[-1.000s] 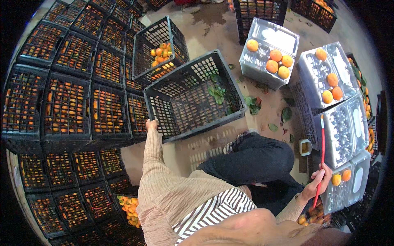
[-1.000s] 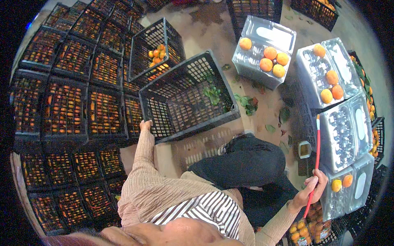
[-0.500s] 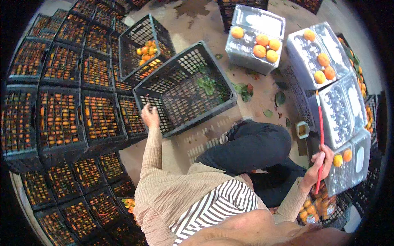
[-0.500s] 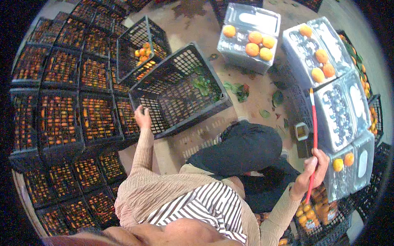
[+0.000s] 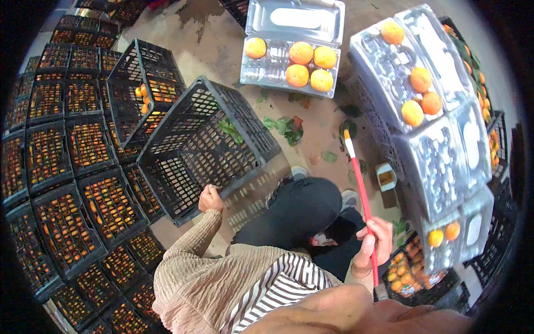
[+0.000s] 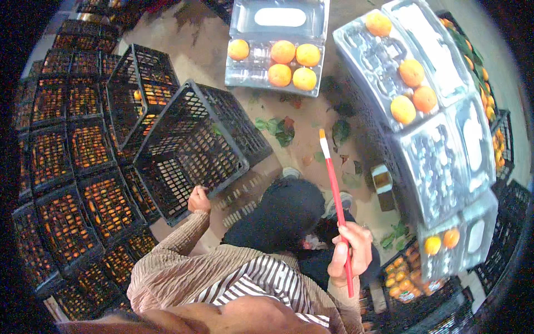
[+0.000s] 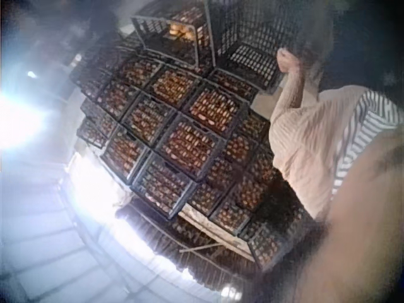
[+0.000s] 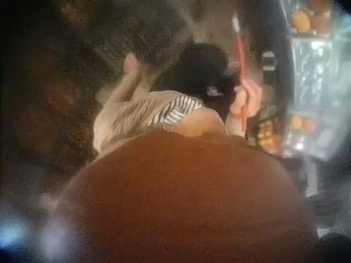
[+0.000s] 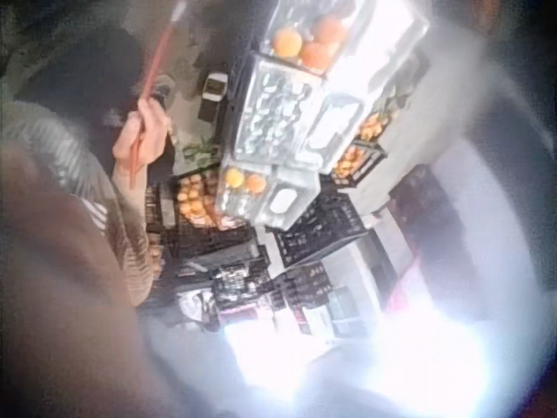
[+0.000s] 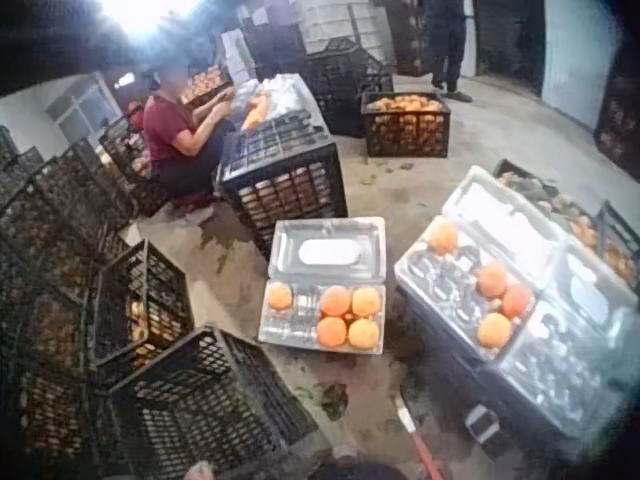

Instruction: The person sits on the floor and uses a red paintbrush to apply a substance to the stem area of persimmons. They pick each fruit from a crate, paint it, and place it into a clear plastic container. The person repeats this process for multiple fruits.

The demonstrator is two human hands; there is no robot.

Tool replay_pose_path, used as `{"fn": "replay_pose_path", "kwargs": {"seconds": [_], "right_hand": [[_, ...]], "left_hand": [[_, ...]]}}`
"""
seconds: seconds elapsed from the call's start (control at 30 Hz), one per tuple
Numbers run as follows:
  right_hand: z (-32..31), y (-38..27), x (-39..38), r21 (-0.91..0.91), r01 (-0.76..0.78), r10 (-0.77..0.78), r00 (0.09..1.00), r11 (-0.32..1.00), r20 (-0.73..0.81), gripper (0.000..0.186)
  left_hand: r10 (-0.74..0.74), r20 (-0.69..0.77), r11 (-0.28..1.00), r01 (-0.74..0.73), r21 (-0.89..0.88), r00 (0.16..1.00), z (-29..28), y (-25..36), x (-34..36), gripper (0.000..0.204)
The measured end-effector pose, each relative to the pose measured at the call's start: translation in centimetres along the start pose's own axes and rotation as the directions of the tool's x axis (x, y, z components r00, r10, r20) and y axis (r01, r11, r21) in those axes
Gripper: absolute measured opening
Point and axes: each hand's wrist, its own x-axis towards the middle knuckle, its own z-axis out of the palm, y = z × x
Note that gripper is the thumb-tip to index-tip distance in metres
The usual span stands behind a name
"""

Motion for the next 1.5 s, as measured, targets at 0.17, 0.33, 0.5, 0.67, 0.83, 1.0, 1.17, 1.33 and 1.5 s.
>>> {"fn": "replay_pose_path", "kwargs": {"seconds": [0.17,0.33,0.5,0.67,0.83,1.0,1.17,1.33,1.5], "right_hand": [[1.9,3.5,5.1,-0.143,-0.178,0.202,0.963,0.974,0.177,0.018],[6.2,4.3,8.8,-0.183,-0.120,0.167,0.949,0.976,0.268,0.016],[8.9,5.8,7.4,-0.360,-0.035,0.194,0.887,0.932,0.418,0.017],[10.9,4.6,6.0,-0.447,0.310,0.043,0.782,0.839,0.622,0.021],[21.0,4.1,8.4,-0.355,0.159,0.180,0.634,0.921,0.752,0.036],[29.9,3.8,11.1,-0.513,0.171,0.346,0.559,0.841,0.753,0.058],[33.3,3.3,12.3,-0.644,0.258,0.522,0.410,0.720,0.748,0.059],[33.8,8.7,12.4,-0.456,0.043,0.426,0.289,0.889,0.857,0.031],[31.4,4.5,13.3,-0.461,-0.049,0.453,0.306,0.886,0.837,0.017]], "left_hand": [[-0.005,0.042,0.997,0.002,0.078,0.999,-0.5,0.4,0.4,0.034],[0.117,-0.023,0.985,-0.113,0.128,0.993,0.6,-1.3,0.3,0.030],[0.202,0.002,0.978,-0.202,0.057,0.979,-0.5,0.5,1.0,0.026],[0.143,-0.026,0.989,-0.144,-0.039,0.989,-0.7,0.7,1.0,0.018],[-0.045,0.096,0.994,0.054,-0.091,0.994,-2.2,1.5,0.6,0.019],[-0.649,0.143,0.549,0.591,-0.591,0.747,-5.0,-0.6,-4.7,0.022],[-0.527,0.779,-0.413,0.699,-0.583,0.338,-3.4,-1.5,-3.3,0.048],[-0.302,0.814,-0.812,0.314,-0.492,0.495,1.0,-2.6,-1.1,0.028],[-0.310,0.814,-0.844,0.253,-0.473,0.491,-2.9,-0.8,-3.3,0.027]]}}
